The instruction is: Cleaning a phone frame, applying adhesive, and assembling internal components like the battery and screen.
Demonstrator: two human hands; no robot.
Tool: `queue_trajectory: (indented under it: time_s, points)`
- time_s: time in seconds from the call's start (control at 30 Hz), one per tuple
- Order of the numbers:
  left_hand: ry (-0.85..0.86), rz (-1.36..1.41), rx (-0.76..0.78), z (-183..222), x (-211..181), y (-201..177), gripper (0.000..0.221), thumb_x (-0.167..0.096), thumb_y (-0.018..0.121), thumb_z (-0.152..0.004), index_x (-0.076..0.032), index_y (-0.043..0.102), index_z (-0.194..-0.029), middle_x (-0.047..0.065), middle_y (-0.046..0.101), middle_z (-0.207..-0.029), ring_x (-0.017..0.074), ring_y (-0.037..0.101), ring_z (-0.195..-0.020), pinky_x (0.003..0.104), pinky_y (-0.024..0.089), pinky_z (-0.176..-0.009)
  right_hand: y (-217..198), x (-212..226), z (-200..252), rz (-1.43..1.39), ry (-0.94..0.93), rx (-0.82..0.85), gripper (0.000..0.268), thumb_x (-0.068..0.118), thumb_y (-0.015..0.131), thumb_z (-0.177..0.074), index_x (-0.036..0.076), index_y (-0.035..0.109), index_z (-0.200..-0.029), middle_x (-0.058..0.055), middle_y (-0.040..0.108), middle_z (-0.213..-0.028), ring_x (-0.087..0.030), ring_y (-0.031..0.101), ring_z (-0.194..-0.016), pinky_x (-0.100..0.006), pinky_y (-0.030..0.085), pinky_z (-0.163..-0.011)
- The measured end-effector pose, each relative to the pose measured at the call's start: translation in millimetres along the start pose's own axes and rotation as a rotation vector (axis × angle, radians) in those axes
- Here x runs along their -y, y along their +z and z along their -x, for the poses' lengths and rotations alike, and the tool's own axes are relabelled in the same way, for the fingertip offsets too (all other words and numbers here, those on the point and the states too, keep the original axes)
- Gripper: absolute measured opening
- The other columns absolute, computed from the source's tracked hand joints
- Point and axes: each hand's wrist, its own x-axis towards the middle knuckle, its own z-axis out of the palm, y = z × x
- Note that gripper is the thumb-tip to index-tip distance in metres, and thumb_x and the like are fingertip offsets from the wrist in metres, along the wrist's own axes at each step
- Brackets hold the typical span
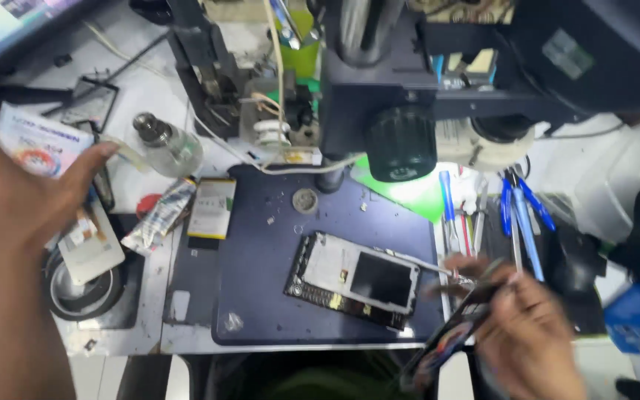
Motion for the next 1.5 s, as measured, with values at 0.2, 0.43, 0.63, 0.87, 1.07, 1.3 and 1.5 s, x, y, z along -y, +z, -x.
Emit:
queue_trajectory:
  time_s: [0.2,0.43,0.63,0.87,1.07,1.3,1.5]
  points:
    - [0.259,0.838,-0.005,33.4,-176.1,-17.0,0.052,-0.037,0.092,-0.084,-0.007,0.069,-0.12,0.009,0.073,-0.117,0.0301,0.071,-0.109,0.045,0.057,-0.097,25.9,-51.8,28.6,-0.498,0.591,0.044,0.033,0.031,0.072,-0.093,0.004,0.052,-0.098,-0.031,0.056,-0.129,-0.043,0.067,-0.085,-0.041,0.066,-0.056]
    - [0.589,0.802,0.54,23.0,-267.1,9.4,0.066,-0.042,0.092,-0.073,-0.007,0.061,-0.12,0.012,0.062,-0.111,0.0346,0.057,-0.111,0.049,0.041,-0.094,35.7,-80.9,52.4,-0.444,0.531,0.079,0.054,0.04,0.085,-0.079,0.008,0.05,-0.104,-0.024,0.057,-0.126,-0.027,0.058,-0.048,-0.03,0.039,-0.03]
    - [0.562,0.764,0.75,11.9,-272.5,2.0,0.044,-0.036,0.093,-0.078,-0.011,0.06,-0.093,0.008,0.054,-0.093,0.0343,0.059,-0.079,0.049,0.042,-0.068,36.3,-45.9,41.4,-0.623,0.397,0.244,0.066,0.026,0.094,-0.085,0.006,0.041,-0.119,-0.029,0.043,-0.139,-0.033,0.062,-0.087,-0.038,0.048,-0.058]
    - [-0.017,1.249,1.082,2.5,-218.6,-25.5,0.041,-0.039,0.064,-0.103,-0.016,0.041,-0.078,-0.001,0.043,-0.069,0.0134,0.044,-0.065,0.037,0.032,-0.063,30.9,3.8,18.2,-0.659,0.515,0.059,0.095,0.046,0.074,-0.094,-0.006,0.028,-0.158,-0.021,0.054,-0.104,-0.025,0.055,-0.076,-0.039,0.044,-0.061]
    - [-1.21,2.237,1.386,53.4,-224.6,-17.5,0.068,-0.039,0.04,-0.098,0.012,0.058,-0.14,0.036,0.068,-0.129,0.0452,0.069,-0.11,0.055,0.057,-0.092,28.3,-22.3,6.7,-0.393,0.529,0.137,0.065,0.044,0.062,-0.099,-0.008,0.052,-0.135,-0.026,0.064,-0.116,-0.028,0.058,-0.079,-0.041,0.047,-0.06]
    - [-1.155,2.503,0.767,82.7,-242.2,-16.4,0.061,-0.041,0.04,-0.102,0.001,0.053,-0.144,0.025,0.067,-0.134,0.0402,0.066,-0.122,0.055,0.055,-0.104,69.1,-14.7,-18.5,0.802,0.46,0.294,0.082,0.046,0.063,-0.08,0.033,0.041,-0.158,-0.003,0.041,-0.169,-0.033,0.015,-0.161,-0.061,0.008,-0.12]
    - [-0.54,2.226,0.529,75.0,-226.9,-20.5,0.059,-0.04,0.064,-0.1,-0.007,0.047,-0.146,0.012,0.063,-0.137,0.0279,0.06,-0.132,0.045,0.049,-0.114,75.7,-14.5,-21.0,0.677,0.477,0.255,0.079,0.039,0.078,-0.075,0.025,0.056,-0.149,-0.002,0.062,-0.153,-0.023,0.059,-0.142,-0.044,0.054,-0.111]
